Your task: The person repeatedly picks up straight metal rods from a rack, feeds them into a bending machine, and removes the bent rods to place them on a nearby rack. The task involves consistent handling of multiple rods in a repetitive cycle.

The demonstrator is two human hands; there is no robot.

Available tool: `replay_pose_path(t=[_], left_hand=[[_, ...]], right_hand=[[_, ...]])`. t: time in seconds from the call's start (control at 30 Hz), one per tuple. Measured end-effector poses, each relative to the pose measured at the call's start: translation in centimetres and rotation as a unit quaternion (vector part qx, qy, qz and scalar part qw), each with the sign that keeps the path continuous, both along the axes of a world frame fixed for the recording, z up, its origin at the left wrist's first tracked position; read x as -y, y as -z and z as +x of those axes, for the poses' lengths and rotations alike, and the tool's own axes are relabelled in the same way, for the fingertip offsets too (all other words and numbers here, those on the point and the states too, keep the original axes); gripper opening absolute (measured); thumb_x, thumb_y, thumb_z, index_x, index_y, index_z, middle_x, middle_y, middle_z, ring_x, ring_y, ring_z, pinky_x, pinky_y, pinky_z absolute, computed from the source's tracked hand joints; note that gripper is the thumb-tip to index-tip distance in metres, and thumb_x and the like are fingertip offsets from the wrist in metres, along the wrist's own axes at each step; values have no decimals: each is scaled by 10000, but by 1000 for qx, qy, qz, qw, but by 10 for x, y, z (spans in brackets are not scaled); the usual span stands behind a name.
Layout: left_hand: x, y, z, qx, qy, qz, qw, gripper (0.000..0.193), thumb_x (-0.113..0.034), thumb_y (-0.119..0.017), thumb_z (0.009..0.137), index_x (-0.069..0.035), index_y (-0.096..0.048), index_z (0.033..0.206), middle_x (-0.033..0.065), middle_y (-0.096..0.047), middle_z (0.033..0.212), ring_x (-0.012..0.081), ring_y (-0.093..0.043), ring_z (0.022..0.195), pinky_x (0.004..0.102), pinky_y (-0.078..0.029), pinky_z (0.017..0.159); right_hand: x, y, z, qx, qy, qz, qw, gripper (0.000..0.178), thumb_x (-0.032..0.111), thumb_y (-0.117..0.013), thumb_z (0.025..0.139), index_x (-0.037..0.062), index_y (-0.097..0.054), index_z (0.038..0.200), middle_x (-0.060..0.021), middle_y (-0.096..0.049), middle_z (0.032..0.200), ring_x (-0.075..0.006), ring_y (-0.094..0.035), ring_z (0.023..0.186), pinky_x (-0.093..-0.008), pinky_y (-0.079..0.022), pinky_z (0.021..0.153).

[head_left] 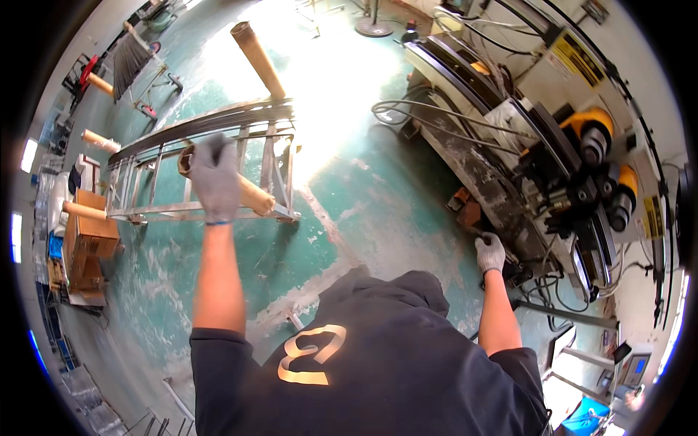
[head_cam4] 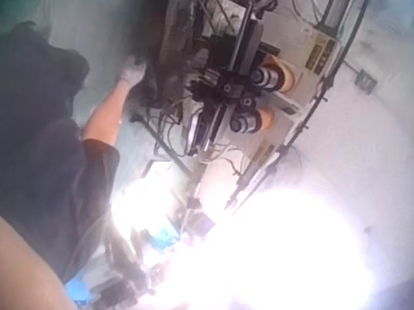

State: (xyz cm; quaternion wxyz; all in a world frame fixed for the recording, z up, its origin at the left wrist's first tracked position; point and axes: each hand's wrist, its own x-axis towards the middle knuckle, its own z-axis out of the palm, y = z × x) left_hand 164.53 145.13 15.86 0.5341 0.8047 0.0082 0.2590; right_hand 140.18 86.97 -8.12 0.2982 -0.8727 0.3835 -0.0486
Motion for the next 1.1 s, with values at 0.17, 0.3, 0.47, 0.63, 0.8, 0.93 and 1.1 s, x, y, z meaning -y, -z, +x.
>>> replay_pose_path(t=[0.17,0.3,0.47,0.63,0.8,0.93,1.1], left_hand=[[-112,-3,72,-96,-208,176,957,319,-247,-679,961,-28,-696,1193,155,-756,1105,309,-720,1053,408,-547,938],[-151,35,99,-193,-250,218,923,325,-317,-661,967,-38,-718,1122,174,-754,1065,350,-724,992,434,-547,902],[-123,18,115,-161,-248,156,942,277,-238,-636,1011,14,-703,1103,133,-720,971,257,-672,883,369,-526,854],[-120,18,120,-231,-340,108,905,247,-193,-635,1007,41,-695,1055,121,-701,997,206,-649,923,346,-508,866],[-115,13,136,-281,-396,37,874,229,-151,-583,1008,49,-692,1034,113,-700,1001,213,-645,949,349,-494,891],[-121,18,142,-315,-423,75,846,241,-133,-533,1009,53,-683,1042,125,-692,1010,229,-644,960,359,-493,903],[-126,22,137,-327,-421,80,842,232,-106,-516,992,55,-669,1057,135,-681,1026,240,-635,953,368,-502,889]], right_hand=[[-100,-14,156,13,-181,53,982,419,276,-760,903,55,-703,1254,-188,-766,1135,-310,-749,1054,-395,-567,930],[-202,-15,273,-59,-339,50,938,430,250,-756,909,53,-678,1284,-176,-764,1149,-335,-732,1090,-416,-560,962],[-310,29,417,-32,-506,-5,862,556,257,-765,876,39,-618,1366,-228,-683,1302,-414,-622,1250,-484,-501,1063],[-422,70,549,-35,-598,-30,801,825,375,-863,792,21,-506,1447,-225,-533,1475,-403,-474,1401,-504,-388,1176],[-510,113,651,-17,-652,-60,756,1016,399,-902,741,-39,-409,1513,-257,-436,1564,-431,-377,1479,-541,-286,1249],[-552,151,692,-28,-635,-95,766,1064,399,-906,734,-63,-374,1531,-275,-425,1568,-439,-358,1490,-540,-251,1262],[-573,175,710,-11,-612,-97,784,1020,331,-899,707,-52,-400,1510,-252,-497,1429,-423,-447,1354,-536,-323,1183]])
